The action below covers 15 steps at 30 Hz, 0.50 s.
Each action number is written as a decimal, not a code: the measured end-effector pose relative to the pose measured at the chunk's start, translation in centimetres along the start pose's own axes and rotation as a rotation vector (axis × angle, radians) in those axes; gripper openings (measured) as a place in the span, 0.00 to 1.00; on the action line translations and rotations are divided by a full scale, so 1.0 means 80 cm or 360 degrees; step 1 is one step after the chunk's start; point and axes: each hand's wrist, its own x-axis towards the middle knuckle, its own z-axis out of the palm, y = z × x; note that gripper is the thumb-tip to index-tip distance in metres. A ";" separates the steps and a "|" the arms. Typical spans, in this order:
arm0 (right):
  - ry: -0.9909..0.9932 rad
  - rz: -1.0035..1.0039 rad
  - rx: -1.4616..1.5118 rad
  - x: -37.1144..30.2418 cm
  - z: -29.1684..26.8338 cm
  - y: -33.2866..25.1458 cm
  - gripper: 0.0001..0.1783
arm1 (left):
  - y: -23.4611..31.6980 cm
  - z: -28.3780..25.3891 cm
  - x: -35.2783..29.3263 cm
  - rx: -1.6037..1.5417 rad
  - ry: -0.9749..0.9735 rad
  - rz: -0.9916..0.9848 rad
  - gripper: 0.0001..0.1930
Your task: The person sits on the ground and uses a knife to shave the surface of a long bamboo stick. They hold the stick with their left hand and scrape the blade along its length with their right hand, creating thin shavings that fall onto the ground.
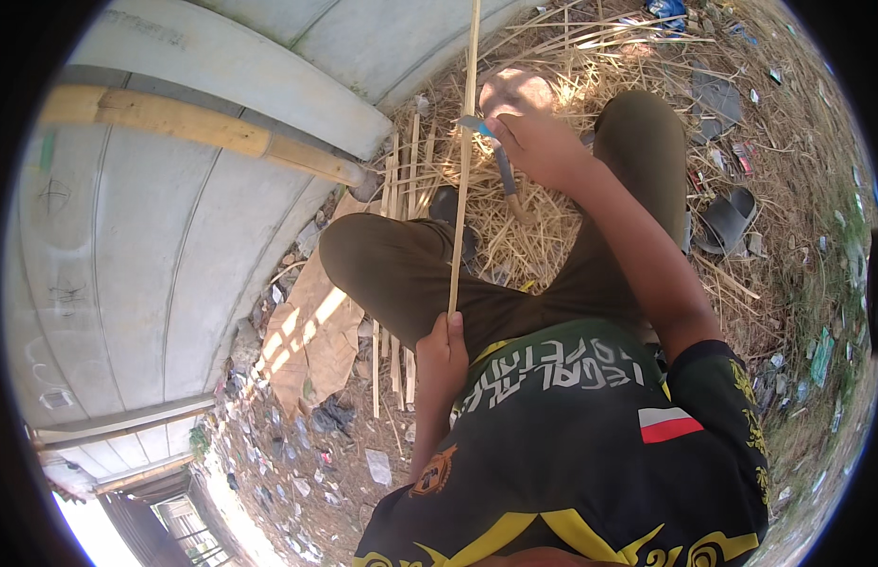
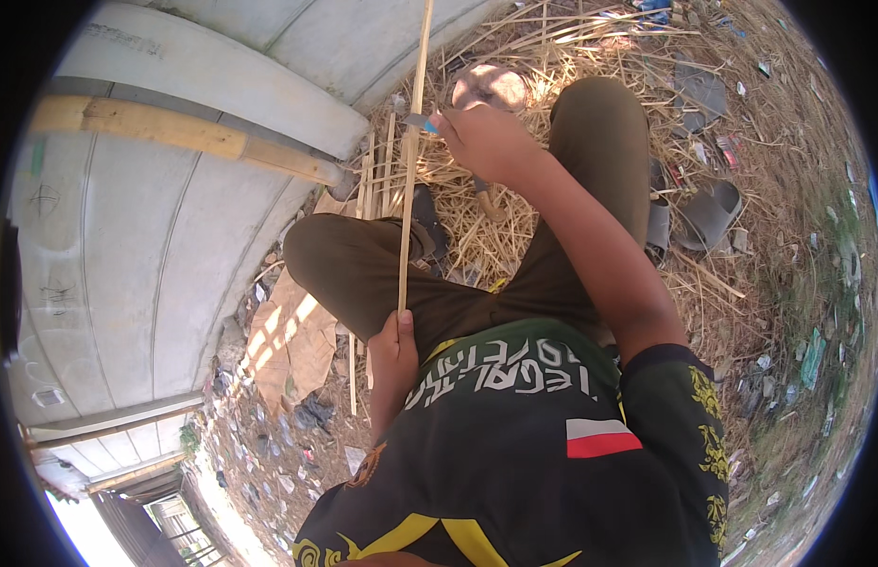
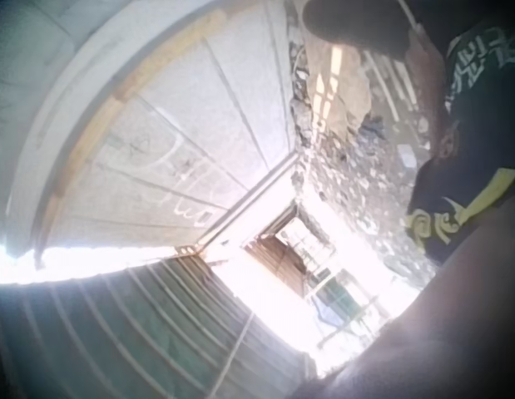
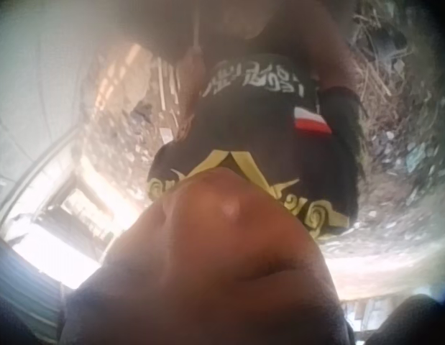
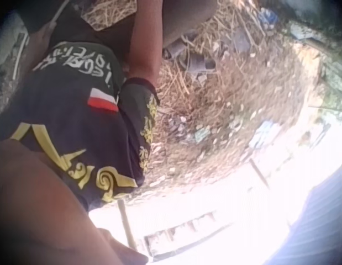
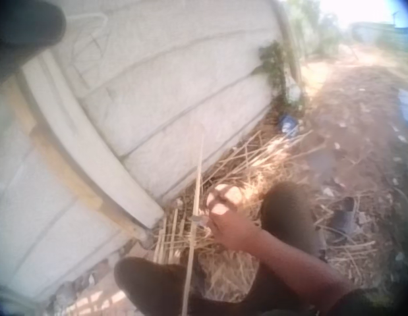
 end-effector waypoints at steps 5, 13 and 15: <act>-0.0227 0.0143 0.0139 0.004 0.006 0.018 0.30 | -0.011 0.002 0.003 -0.0014 0.0001 0.0034 0.23; -0.0449 0.0083 0.0097 -0.006 0.004 0.012 0.30 | -0.022 0.007 0.013 -0.0191 0.0011 -0.0035 0.22; -0.0411 0.0090 0.0119 -0.014 0.009 -0.002 0.30 | -0.034 0.011 0.018 -0.0322 0.0014 -0.0110 0.22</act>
